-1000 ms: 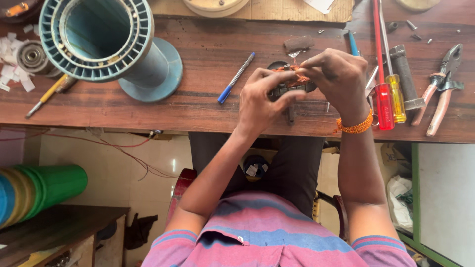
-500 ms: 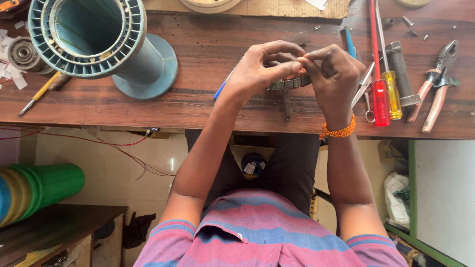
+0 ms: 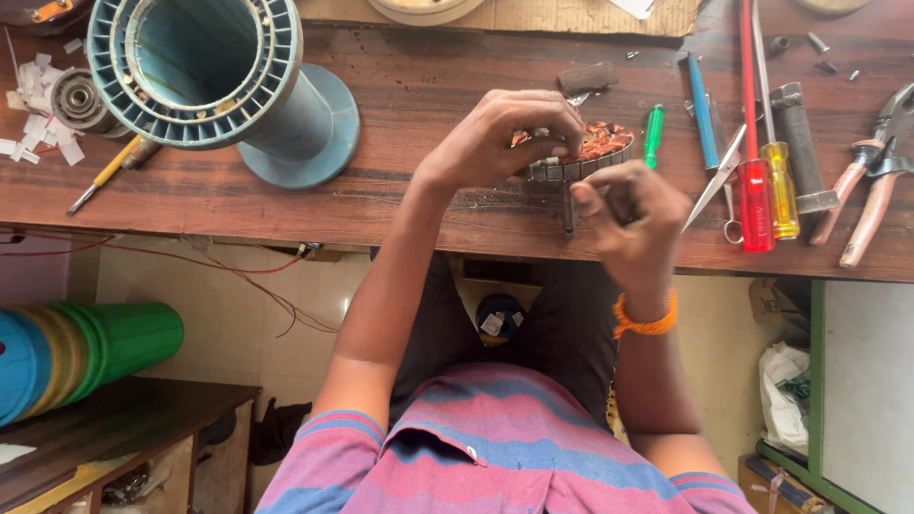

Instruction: The person sits at a workbench and hand-threads copper wire into the slots of a circular motor armature core, pressing and routing the wire around the commutator segments one section at a time, turning the armature as they work.

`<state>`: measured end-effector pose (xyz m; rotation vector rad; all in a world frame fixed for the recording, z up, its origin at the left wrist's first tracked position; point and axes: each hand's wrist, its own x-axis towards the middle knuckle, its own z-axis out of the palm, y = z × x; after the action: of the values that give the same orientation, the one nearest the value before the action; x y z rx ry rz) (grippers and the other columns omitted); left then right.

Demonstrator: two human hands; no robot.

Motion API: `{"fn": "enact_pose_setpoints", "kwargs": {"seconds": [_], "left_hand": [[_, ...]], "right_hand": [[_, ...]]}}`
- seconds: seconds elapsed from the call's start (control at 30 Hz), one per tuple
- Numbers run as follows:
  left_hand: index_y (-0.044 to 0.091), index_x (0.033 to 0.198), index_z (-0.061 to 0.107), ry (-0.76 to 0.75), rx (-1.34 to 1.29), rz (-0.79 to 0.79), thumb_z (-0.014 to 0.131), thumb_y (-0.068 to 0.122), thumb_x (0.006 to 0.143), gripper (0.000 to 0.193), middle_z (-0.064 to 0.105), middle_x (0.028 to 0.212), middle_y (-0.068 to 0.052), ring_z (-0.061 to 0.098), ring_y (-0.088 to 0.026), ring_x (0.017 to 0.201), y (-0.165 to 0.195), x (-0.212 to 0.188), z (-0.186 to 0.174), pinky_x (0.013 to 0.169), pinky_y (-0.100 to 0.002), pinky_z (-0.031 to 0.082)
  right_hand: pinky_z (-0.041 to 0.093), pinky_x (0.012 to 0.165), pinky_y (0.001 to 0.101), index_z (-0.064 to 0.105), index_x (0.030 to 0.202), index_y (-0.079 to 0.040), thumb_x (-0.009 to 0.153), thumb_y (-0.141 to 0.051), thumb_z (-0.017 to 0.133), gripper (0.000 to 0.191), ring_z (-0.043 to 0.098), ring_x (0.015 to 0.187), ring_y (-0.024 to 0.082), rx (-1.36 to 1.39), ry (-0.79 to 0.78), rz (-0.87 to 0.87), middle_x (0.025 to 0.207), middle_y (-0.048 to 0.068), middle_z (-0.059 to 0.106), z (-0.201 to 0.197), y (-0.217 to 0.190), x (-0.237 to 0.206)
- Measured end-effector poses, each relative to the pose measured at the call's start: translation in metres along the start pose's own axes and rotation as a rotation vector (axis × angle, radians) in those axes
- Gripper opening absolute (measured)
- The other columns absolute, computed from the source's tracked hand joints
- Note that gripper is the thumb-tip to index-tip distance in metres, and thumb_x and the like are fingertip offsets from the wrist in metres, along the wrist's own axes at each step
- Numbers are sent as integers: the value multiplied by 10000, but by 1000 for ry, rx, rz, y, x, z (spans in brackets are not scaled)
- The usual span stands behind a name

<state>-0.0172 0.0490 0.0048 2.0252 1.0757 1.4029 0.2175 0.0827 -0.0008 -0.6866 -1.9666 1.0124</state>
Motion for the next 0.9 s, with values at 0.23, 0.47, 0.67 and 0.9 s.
{"fn": "enact_pose_setpoints", "kwargs": {"seconds": [0.23,0.47,0.67,0.9], "left_hand": [[64,1046,717,-26,-2,9,785,79,910,153,758,978,-45,749,-226,940,-14,1,-3,843,-363,599],[62,1056,718,-35,-17,14,789,70,894,177,757,957,-37,747,-214,920,-21,-5,-6,827,-359,594],[69,1079,719,-41,-25,13,772,57,894,193,760,975,-32,751,-203,927,-21,-5,-7,830,-351,605],[61,1106,723,-70,44,51,767,59,906,205,762,999,-37,710,-203,923,-11,0,-12,795,-363,576]], "right_hand": [[231,556,191,587,980,-41,1023,-58,743,162,345,620,-28,246,118,185,687,-94,492,44,12,-25],[246,575,178,557,983,-46,1034,-45,730,181,362,643,-31,288,161,149,723,-82,504,60,23,-35],[256,599,188,525,978,-58,1054,-53,719,208,368,662,-21,326,268,125,747,-88,482,65,33,-39],[268,587,205,507,977,-68,1079,-84,701,221,360,641,-17,292,393,130,732,-82,467,65,40,-42]]}}
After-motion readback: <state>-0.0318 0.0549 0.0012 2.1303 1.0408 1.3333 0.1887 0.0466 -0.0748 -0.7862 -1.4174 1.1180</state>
